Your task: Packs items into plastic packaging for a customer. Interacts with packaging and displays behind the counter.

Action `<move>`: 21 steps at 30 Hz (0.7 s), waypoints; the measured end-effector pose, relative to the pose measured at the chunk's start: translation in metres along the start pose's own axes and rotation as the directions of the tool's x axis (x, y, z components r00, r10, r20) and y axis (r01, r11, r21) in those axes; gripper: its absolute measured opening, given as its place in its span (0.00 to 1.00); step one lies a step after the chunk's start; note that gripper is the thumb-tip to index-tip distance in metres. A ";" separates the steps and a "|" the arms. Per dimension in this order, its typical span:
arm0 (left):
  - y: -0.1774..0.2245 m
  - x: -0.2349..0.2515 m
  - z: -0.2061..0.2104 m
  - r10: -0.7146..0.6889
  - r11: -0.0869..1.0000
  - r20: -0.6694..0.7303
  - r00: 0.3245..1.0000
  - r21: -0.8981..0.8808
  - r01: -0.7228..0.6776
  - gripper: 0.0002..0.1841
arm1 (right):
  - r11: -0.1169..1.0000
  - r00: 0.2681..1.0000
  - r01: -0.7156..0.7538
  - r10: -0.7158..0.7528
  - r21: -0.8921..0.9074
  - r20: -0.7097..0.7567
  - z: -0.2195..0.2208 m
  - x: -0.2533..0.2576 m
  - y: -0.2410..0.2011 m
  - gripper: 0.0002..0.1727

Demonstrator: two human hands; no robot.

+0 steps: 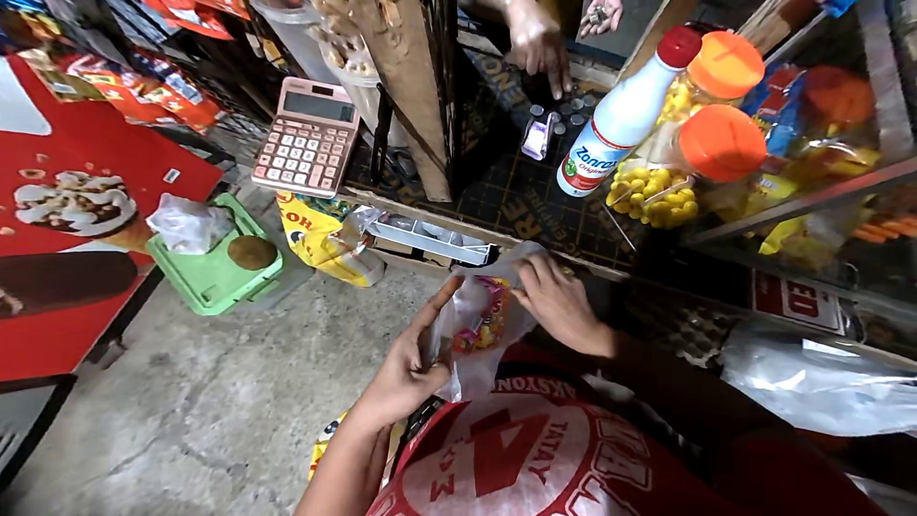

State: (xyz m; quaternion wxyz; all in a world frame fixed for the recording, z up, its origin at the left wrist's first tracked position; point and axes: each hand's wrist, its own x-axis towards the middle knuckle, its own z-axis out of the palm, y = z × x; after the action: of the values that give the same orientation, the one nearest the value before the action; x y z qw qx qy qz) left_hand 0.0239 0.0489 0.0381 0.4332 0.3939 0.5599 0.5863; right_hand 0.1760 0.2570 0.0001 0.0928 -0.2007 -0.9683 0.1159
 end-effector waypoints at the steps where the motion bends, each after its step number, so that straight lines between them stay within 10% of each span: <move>1: -0.001 -0.001 -0.001 0.004 1.000 0.011 1.000 -0.007 -0.004 0.45 | 0.998 0.994 -0.066 0.067 -0.021 0.084 -0.001 0.002 0.004 0.25; 4: -0.001 -0.001 -0.005 0.026 1.000 0.044 0.999 -0.003 -0.026 0.45 | 0.977 0.944 -0.186 0.208 -0.107 0.258 -0.003 0.009 0.005 0.30; 8: -0.001 -0.006 -0.014 0.035 0.999 0.061 0.998 -0.012 -0.034 0.46 | 0.986 0.987 -0.131 0.121 -0.100 -0.108 0.006 0.005 0.008 0.16; 11: 0.003 -0.009 -0.016 0.046 0.999 0.087 0.995 0.000 -0.046 0.47 | 0.988 0.989 -0.146 0.146 -0.049 -0.014 0.008 0.004 0.006 0.25; 16: 0.008 -0.015 -0.019 0.071 0.997 0.076 0.995 -0.026 -0.069 0.48 | 0.995 0.994 -0.094 0.093 -0.012 -0.048 0.014 0.004 0.002 0.07; 21: 0.008 -0.024 -0.023 0.053 0.998 0.010 0.999 -0.044 -0.053 0.47 | 0.840 0.973 -0.217 0.143 0.497 0.183 0.003 -0.001 0.003 0.07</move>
State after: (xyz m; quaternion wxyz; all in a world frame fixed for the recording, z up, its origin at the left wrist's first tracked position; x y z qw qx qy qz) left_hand 0.0090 0.0191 0.0448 0.4291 0.4025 0.5338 0.6074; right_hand 0.1779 0.2585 -0.0034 0.0643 -0.2503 -0.8832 0.3914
